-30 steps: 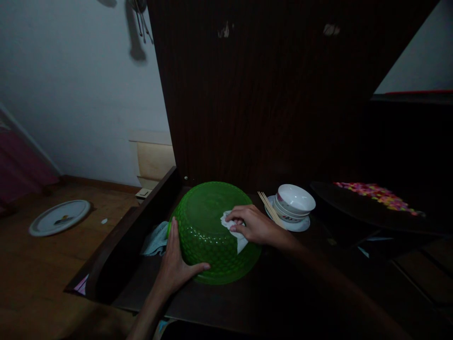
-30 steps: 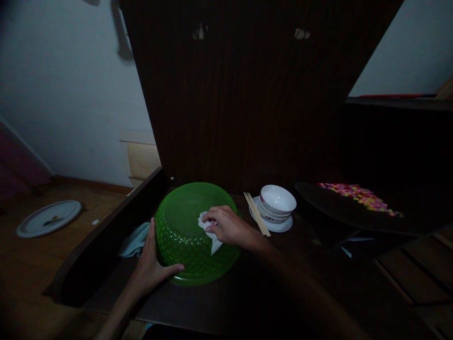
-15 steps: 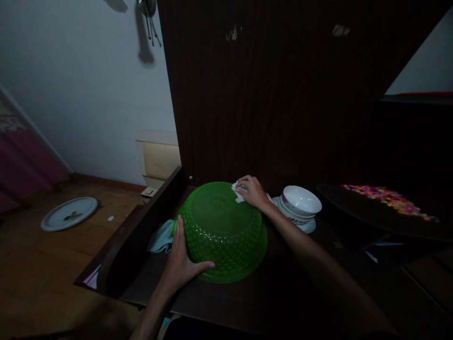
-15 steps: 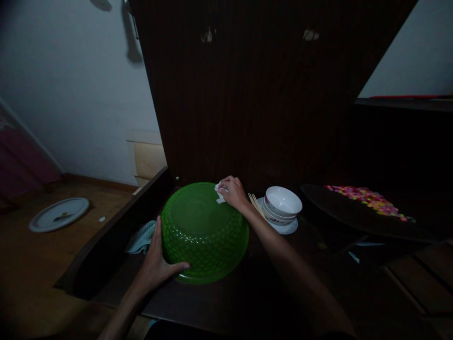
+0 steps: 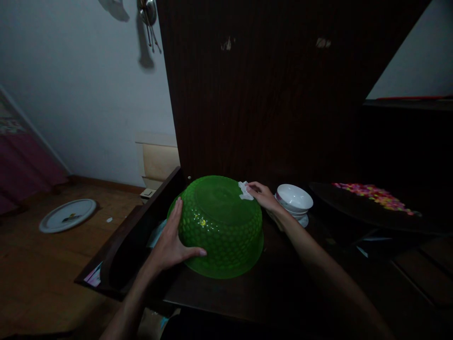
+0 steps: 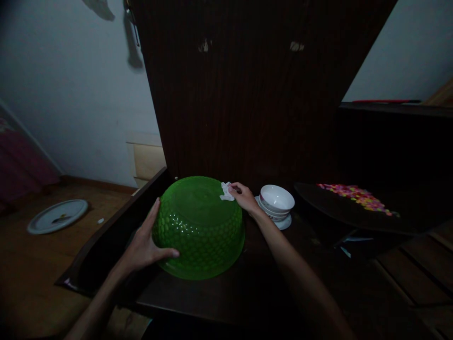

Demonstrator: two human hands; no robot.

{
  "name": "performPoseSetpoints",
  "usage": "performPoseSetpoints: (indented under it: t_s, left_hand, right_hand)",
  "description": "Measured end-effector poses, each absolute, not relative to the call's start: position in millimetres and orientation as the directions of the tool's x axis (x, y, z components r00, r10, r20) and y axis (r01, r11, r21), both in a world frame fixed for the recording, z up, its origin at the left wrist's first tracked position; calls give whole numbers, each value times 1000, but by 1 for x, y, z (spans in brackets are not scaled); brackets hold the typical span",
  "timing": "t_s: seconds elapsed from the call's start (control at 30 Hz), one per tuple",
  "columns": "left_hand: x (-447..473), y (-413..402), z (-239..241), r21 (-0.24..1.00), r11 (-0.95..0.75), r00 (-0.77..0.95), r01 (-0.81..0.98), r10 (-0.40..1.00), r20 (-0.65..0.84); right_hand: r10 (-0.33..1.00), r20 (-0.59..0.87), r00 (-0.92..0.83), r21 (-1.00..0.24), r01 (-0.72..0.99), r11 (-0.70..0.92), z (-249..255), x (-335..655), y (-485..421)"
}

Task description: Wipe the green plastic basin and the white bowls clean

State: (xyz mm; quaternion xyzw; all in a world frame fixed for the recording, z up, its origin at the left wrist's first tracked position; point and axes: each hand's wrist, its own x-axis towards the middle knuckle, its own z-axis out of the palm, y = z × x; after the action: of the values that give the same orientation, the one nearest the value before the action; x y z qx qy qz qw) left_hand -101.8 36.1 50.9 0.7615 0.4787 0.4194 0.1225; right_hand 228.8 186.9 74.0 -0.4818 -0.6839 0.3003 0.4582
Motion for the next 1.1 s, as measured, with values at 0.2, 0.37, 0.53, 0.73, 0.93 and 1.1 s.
performPoseSetpoints:
  t_s: [0.2, 0.37, 0.53, 0.73, 0.93, 1.1]
  left_hand:
    - [-147, 68, 68, 797, -465, 375, 386, 868, 325]
    - [-154, 81, 62, 795, -431, 408, 427, 876, 256]
    - [-151, 80, 54, 778, -324, 224, 539, 945, 238]
    - [-139, 55, 43, 781, -273, 54, 561, 954, 294]
    - [-100, 19, 29, 738, -317, -108, 595, 879, 465]
    - [-69, 19, 8, 608, -386, -14, 694, 837, 547]
  right_hand:
    - [935, 348, -65, -819, 466, 336, 81, 225, 144]
    - [935, 351, -55, -724, 617, 308, 77, 222, 120]
    - [892, 449, -51, -574, 749, 331, 69, 218, 107]
    - [772, 628, -93, -356, 849, 391, 68, 206, 102]
    - [553, 774, -310, -136, 771, 622, 75, 180, 73]
    - [449, 780, -436, -178, 533, 827, 69, 152, 40]
